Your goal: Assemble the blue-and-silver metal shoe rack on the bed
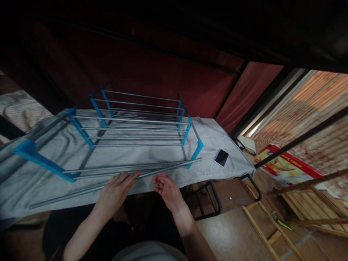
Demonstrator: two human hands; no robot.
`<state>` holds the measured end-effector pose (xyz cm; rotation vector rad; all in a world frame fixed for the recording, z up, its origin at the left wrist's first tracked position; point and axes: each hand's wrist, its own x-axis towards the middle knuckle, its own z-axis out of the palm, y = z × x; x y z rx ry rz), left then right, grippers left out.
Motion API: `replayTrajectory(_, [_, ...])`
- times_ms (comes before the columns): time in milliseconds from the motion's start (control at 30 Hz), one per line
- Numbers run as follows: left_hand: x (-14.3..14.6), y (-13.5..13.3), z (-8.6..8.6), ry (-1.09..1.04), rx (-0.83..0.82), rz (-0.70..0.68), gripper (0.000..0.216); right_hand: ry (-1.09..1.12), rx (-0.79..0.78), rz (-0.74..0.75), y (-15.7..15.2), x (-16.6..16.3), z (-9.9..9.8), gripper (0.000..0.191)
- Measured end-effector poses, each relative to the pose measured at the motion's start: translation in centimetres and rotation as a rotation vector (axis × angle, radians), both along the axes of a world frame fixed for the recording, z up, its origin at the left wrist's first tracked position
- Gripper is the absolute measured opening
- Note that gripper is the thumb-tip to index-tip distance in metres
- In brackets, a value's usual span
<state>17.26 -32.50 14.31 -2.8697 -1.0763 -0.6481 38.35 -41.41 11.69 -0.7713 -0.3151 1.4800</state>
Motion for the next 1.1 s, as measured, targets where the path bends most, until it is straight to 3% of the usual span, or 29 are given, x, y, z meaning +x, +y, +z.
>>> replayTrajectory(267, [0.0, -0.1, -1.9, 0.106, -0.062, 0.030, 0.058, -0.055, -0.007, -0.151, 0.0, 1.5, -0.8, 0.026])
replayTrajectory(733, [-1.2, 0.7, -5.8, 0.238, -0.098, 0.100, 0.031, -0.186, -0.240, -0.324, 0.5, 4.9, -9.8, 0.015])
replayTrajectory(1100, [-2.1, 2.3, -7.5, 0.289, -0.067, 0.081, 0.023, -0.235, -0.283, -0.335, 0.8, 6.4, -11.5, 0.014])
